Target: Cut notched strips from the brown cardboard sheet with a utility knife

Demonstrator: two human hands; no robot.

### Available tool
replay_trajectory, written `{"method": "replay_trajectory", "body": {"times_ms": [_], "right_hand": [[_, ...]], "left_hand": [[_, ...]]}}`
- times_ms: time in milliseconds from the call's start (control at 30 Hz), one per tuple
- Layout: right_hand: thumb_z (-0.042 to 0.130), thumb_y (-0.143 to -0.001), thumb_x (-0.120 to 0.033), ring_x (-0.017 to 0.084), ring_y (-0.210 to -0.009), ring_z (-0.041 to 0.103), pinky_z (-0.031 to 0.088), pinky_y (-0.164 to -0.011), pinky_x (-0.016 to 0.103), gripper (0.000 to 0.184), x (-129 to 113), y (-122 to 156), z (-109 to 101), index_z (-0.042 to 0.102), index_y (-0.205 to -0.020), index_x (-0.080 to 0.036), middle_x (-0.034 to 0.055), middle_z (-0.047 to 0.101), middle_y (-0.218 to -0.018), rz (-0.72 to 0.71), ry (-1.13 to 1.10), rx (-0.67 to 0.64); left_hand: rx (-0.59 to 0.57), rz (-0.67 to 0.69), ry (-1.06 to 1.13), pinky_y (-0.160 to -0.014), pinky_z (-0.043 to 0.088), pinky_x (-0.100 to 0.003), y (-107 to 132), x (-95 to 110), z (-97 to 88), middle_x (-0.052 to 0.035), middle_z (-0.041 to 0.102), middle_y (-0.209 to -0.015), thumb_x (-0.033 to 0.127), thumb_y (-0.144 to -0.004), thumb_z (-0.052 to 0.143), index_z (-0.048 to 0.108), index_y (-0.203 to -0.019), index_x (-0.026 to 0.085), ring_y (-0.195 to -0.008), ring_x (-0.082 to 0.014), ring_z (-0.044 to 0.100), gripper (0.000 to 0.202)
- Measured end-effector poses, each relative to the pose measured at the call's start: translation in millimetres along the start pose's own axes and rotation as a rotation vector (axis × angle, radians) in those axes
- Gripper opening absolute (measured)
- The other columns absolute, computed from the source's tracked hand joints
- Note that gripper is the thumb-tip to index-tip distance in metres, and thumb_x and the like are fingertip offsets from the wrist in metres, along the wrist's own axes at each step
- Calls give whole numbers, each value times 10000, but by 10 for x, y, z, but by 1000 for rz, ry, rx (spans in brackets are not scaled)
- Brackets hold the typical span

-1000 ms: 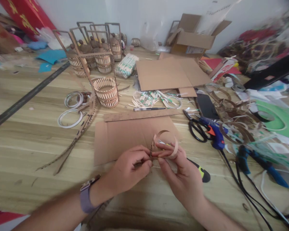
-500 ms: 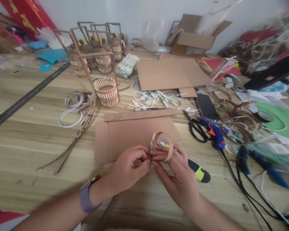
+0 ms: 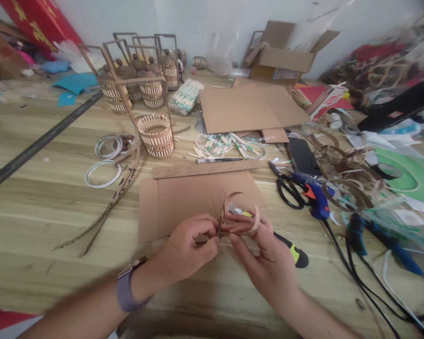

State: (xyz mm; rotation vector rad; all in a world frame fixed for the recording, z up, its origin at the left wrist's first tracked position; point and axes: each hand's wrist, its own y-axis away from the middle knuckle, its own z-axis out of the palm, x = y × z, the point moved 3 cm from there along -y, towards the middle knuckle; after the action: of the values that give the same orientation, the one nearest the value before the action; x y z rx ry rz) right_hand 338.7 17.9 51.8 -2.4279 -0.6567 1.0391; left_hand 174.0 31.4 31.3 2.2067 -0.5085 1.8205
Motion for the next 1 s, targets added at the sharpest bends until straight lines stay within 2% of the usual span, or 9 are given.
{"method": "replay_trajectory", "body": {"times_ms": [133,200,367,500,667,833,1000], "right_hand": [[604,-913,-161,209,-961,746,476,-981,414,136,-24,23,17,621,-978,-279,-7,796,-936,-52,16,4],[597,-920,-159,208,-961,745,459,-984,413,139,-23,34,31,610,-987,-280,-10,794,-923,-58,13,6],[605,-932,-178,206,-1024,726,416,-996,406,117,-11,50,70,586,-996,-273,-5,787,-961,-78,31,0],[589,-927,-139,187,-968,739,394,-1028,407,147,-9,60,73,588,-995,-270,-8,790,-949,-70,30,-10],[581,-914,-161,210,-947,751,503,-953,418,136,-1,28,27,634,-947,-282,1,794,-926,25,-25,0],[586,-913,-179,210,-933,753,555,-923,412,132,34,19,13,667,-896,-282,5,794,-898,105,-116,11],[560,-943,-232,213,-1006,738,601,-827,361,163,119,60,37,717,-962,-275,40,793,-1024,232,-180,-8]], "left_hand": [[-41,-101,52,-583,347,-214,12,-28,11,9,508,-760,369,-899,561,524,-700,180,-710,-126,484,277],[-52,-113,48,-581,356,-214,16,-27,11,4,512,-764,406,-915,556,533,-707,177,-708,-128,486,310],[-20,-78,27,-596,388,-206,13,-5,7,-44,572,-907,338,-935,516,551,-718,171,-828,-149,554,276],[10,-33,-9,-609,384,-198,14,5,12,-16,541,-844,256,-918,519,523,-683,174,-766,-120,527,249],[5,20,-3,-701,416,-205,17,27,3,-5,538,-839,215,-903,515,495,-665,175,-774,-112,525,242],[-19,30,17,-664,396,-202,3,37,-22,-9,542,-838,217,-879,535,501,-655,172,-754,-109,512,231],[-46,7,45,-610,361,-202,-7,21,-11,-21,552,-856,232,-876,542,491,-641,169,-745,-113,503,248]]}}
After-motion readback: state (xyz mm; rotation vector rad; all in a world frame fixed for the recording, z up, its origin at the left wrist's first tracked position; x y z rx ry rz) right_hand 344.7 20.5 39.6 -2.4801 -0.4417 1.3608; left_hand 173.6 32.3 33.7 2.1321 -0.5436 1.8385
